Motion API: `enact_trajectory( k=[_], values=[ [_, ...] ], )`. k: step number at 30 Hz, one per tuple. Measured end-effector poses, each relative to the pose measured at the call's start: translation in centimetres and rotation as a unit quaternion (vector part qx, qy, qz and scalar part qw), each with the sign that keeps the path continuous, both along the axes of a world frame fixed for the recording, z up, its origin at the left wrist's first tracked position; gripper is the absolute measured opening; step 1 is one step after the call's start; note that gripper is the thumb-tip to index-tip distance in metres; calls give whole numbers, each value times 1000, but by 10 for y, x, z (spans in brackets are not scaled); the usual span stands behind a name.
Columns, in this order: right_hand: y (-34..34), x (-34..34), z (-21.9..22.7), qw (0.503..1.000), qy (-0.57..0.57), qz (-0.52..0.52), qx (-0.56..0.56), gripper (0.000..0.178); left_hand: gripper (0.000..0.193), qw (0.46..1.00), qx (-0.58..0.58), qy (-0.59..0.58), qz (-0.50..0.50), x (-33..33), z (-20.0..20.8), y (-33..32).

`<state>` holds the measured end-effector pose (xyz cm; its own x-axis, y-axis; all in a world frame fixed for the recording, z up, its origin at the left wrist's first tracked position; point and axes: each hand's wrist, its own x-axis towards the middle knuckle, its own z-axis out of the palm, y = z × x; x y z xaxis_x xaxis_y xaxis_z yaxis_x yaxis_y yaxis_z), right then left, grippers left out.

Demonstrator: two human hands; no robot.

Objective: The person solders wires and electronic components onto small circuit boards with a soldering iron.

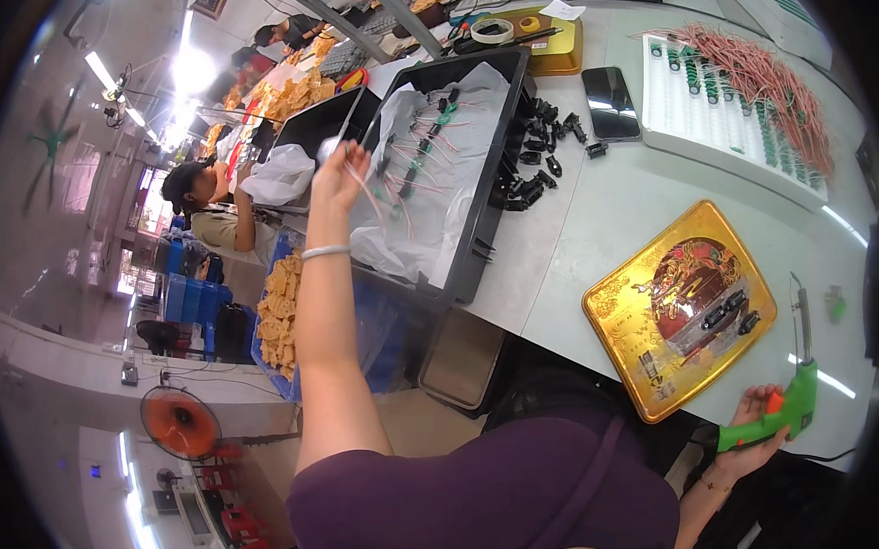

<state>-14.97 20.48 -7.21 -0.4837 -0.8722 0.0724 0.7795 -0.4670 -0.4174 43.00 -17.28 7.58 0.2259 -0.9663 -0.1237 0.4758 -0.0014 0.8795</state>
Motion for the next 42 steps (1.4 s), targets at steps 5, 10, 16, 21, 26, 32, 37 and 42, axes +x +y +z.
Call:
enact_trajectory(
  k=[5, 10, 16, 21, 26, 32, 37, 42],
  values=[
    [1, 1, 5, 1000, 5, -9, 7, 56, 14, 993, 98, -22, 59, 59, -83, -11],
    [-2, 7, 2, 998, 8, -40, 50, 55, 15, 573, 122, -806, 83, 38, -64, -11],
    [-4, 15, 11, 997, -22, -63, 36, 52, 8, 368, -167, -912, 75, -93, 1, -13],
    [-1, 13, 11, 994, -13, -88, 65, 52, 4, 405, -421, -810, -44, -282, 10, -53],
    [-4, 17, 13, 993, -15, -98, 69, 53, 7, 413, -450, -790, -60, -410, -27, -122],
    [-7, 23, 16, 983, -14, -135, 128, 52, 22, 522, -402, -749, -64, -499, -95, -191],
    [-7, 22, 19, 982, 19, -130, 138, 52, 32, 621, -223, -714, -235, -511, -87, -206],
    [-7, 19, 18, 984, 17, -121, 132, 52, 30, 604, -275, -694, -280, -488, -81, -226]
  ],
)
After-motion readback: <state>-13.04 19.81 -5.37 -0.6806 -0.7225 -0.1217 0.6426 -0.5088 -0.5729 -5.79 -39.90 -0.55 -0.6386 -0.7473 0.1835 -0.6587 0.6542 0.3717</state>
